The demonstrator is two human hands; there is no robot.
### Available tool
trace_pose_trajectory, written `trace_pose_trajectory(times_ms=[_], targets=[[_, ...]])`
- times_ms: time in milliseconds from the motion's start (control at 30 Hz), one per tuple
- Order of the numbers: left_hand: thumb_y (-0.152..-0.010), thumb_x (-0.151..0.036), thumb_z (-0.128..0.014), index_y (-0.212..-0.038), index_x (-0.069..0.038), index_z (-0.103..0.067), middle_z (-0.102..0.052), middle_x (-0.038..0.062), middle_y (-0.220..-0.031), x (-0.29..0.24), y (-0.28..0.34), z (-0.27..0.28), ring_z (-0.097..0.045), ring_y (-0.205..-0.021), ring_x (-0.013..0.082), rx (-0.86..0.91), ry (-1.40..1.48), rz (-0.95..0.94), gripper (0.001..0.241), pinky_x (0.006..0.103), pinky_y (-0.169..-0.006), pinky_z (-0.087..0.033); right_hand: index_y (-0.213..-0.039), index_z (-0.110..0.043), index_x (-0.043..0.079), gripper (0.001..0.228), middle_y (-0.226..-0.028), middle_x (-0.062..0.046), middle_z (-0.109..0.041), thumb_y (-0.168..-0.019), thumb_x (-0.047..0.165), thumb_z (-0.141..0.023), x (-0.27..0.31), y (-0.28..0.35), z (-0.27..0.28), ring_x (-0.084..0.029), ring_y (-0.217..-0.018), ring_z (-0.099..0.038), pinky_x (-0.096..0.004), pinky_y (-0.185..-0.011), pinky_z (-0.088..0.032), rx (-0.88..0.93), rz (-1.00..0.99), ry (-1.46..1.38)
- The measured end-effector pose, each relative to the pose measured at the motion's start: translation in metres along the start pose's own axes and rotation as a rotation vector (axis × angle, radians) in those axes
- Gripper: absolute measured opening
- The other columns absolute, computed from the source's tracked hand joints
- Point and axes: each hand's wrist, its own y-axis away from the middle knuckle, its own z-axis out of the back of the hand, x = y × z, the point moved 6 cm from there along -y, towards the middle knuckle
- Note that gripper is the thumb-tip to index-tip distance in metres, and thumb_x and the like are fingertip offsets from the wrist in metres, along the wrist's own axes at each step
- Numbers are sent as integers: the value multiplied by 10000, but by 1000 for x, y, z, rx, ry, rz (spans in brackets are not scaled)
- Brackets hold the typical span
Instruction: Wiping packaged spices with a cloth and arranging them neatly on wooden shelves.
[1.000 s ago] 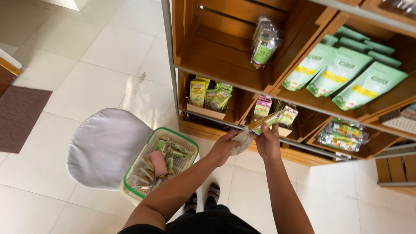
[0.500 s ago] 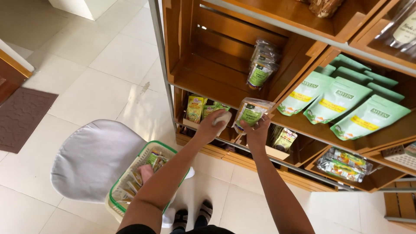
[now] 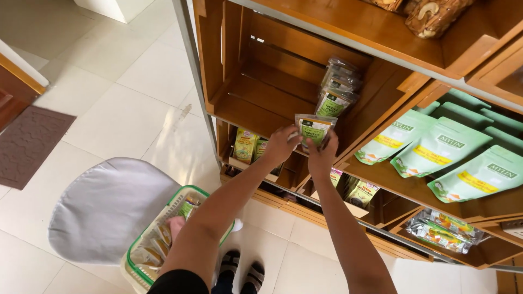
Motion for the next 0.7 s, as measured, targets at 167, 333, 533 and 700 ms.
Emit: trace_pose_trajectory(times_ms=[167,333,533,700], targets=[[-1040,-436,-609,-1327,-77,-621,-635,230,-1218,12,-32,-14,-667,-1129,447,1,-20,21,460,558,-891,-597,-1487,-392,84,654,-1344,-180,-500,-971,207,-774,-3,-25,4,-375,-1295,-534,-521,-1085,-469,-27,-97,151],[-1086,-352,-557,-1340,-52,-602,-632,249,-1203,8,-56,-21,-670,-1117,456,26,-37,-50,396,574,-868,-606,-1507,-411,37,645,-1320,-165,-593,-1009,275,-744,-49,-55,12,-275,-1230,-611,-428,-984,-554,-45,-184,326],[-991,-372,-647,-1311,-166,-643,-653,198,-1158,24,-76,-45,-691,-1084,436,42,-155,-31,381,544,-878,-604,-1481,-406,58,591,-1285,-187,-629,-975,189,-682,-80,-70,20,-293,-1176,-655,-470,-965,-569,-97,-181,363],[-971,-289,-673,-1341,-228,-619,-652,164,-1135,26,-86,-53,-698,-1077,410,43,-147,-81,379,516,-866,-611,-1572,-276,53,660,-1431,-215,-525,-1005,140,-604,-60,-66,22,-335,-1328,-556,-477,-1106,-492,-115,-214,214]])
